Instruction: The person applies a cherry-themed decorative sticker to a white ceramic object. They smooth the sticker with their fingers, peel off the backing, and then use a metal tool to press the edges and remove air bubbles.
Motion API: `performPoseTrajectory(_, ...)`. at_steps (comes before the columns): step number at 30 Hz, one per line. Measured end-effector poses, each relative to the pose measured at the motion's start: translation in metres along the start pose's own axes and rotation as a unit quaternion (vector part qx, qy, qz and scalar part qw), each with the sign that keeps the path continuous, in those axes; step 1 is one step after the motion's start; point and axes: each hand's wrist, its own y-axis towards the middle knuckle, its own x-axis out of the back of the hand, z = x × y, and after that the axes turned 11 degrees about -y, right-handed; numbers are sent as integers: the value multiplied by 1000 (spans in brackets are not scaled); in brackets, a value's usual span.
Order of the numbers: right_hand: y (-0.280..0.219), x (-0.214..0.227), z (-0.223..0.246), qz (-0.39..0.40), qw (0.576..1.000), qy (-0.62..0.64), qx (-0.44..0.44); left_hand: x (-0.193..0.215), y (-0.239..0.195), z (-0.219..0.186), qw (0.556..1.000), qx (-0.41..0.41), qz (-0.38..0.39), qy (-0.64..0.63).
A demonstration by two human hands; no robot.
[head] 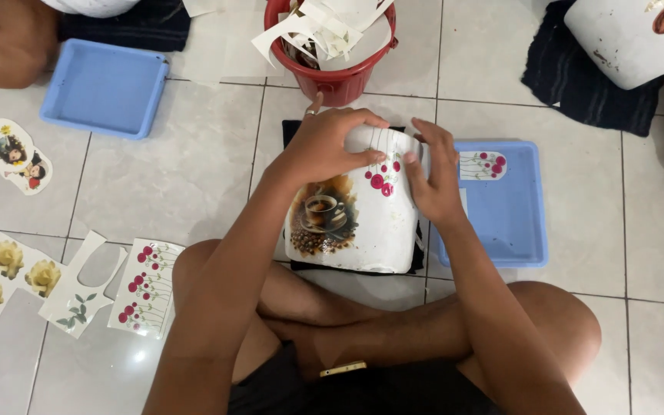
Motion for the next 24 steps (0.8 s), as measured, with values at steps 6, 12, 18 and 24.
performPoseTrajectory(6, -7, 22, -17, -42, 995, -63, -69, -23, 15, 0, 999, 10, 2, 50)
performPoseTrajectory(12, -17, 35, -18, -68, 989, -82, -106, -42, 13, -20, 993, 30, 6, 112)
performPoseTrajectory(18, -18, 29, 18, -5, 994, -107, 15, -61, 36, 11, 991, 72, -4, 112)
performPoseTrajectory(24, -42, 31, 19, -2, 989, -101, -103, -59, 25, 2, 990, 94, -59, 83)
